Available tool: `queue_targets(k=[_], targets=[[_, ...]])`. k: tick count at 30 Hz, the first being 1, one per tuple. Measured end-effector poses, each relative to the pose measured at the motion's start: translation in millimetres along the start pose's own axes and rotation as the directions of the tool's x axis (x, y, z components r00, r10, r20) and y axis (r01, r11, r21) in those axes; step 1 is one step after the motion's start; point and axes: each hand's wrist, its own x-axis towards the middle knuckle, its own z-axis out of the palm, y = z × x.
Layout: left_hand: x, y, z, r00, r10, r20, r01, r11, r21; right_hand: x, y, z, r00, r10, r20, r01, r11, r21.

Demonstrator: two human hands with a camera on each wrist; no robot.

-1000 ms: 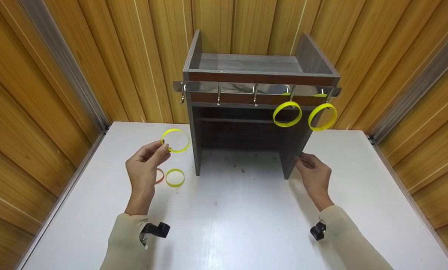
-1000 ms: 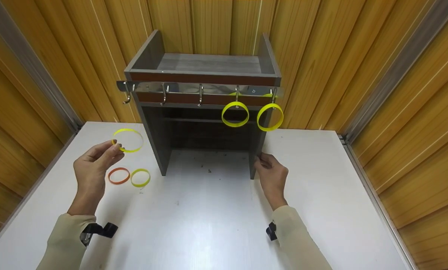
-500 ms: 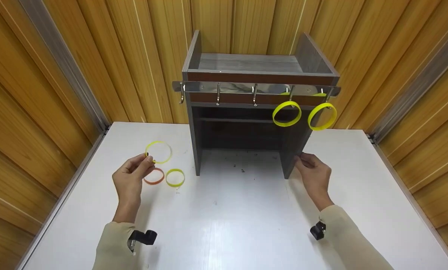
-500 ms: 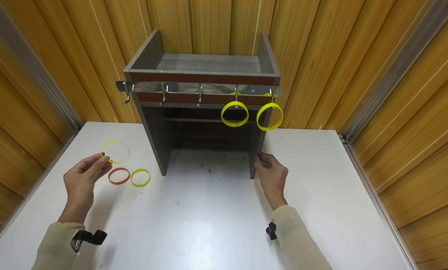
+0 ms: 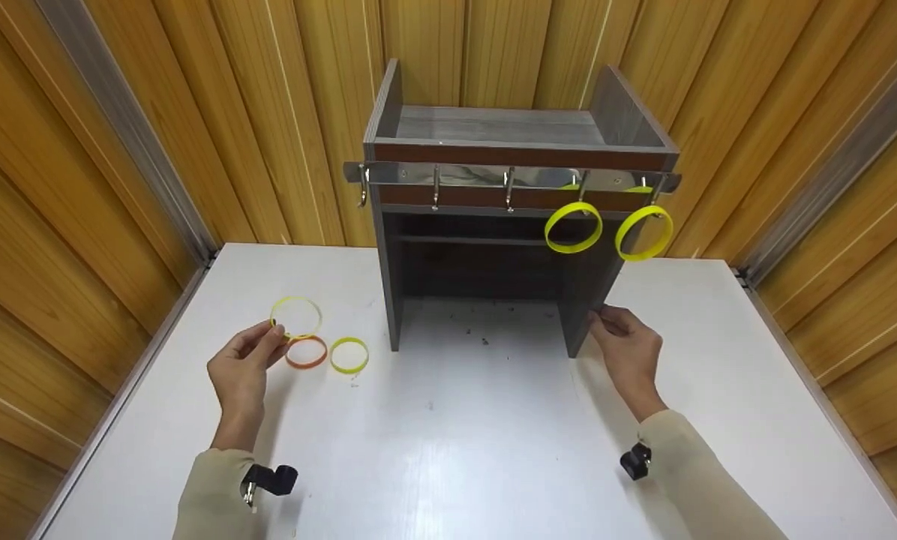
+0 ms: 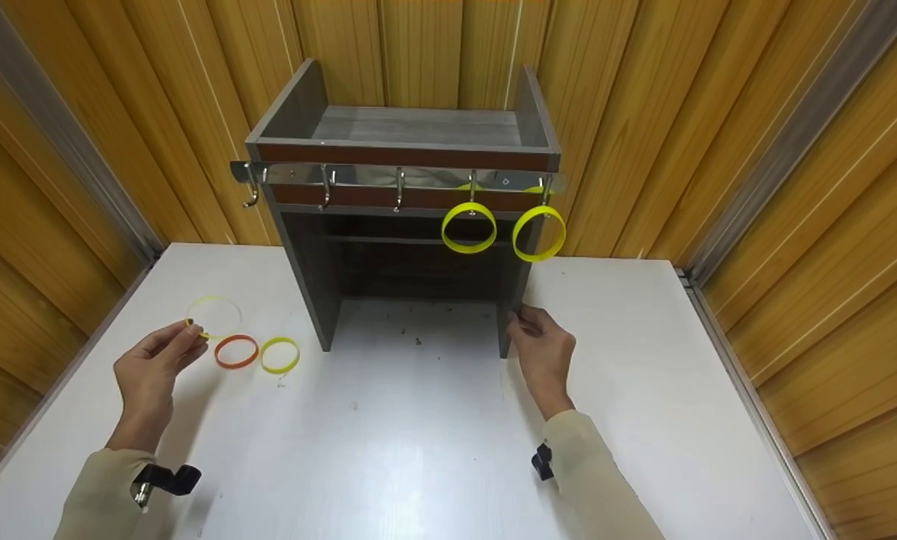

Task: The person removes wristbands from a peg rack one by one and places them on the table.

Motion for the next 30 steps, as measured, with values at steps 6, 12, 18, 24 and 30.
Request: queue_targets(k=[6,12,18,24,30], targets=[[7.3,-6.2,-9.8,0.999,-0.026,-0.036,0.025,1.000,-0.017,-1.3,-1.6,-1.3,1.000,0.010,0.005,-0.010,1.000,-0.006],[12.7,-13.3,-19.9,0.998,-0.034,-0.060,0.033,0.999,-0.019,-1.5,-1.0,-1.5,1.000,0.016,0.010,-0.016,1.000,0.001],[16.5,-20.2,-28.3,0.993,-0.080,-0.083,0.081,0.997,0.017,-0.3,-1.6,-1.2,1.000,0.026,0.009,-0.026,1.000,-0.006],[22.4,-27.1,-37.0,0.988,-0.102,-0.114,0.103,0.995,-0.002,-0.9,-1.1,-1.2,0.999,0.032,0.007,-0.032,0.999,-0.013],[27.5,-32.3,-45.3,0.984,-0.129,-0.120,0.131,0.991,0.014,-0.6,-0.3,-1.0,1.000,0.024,0.004,-0.024,1.000,-0.005]])
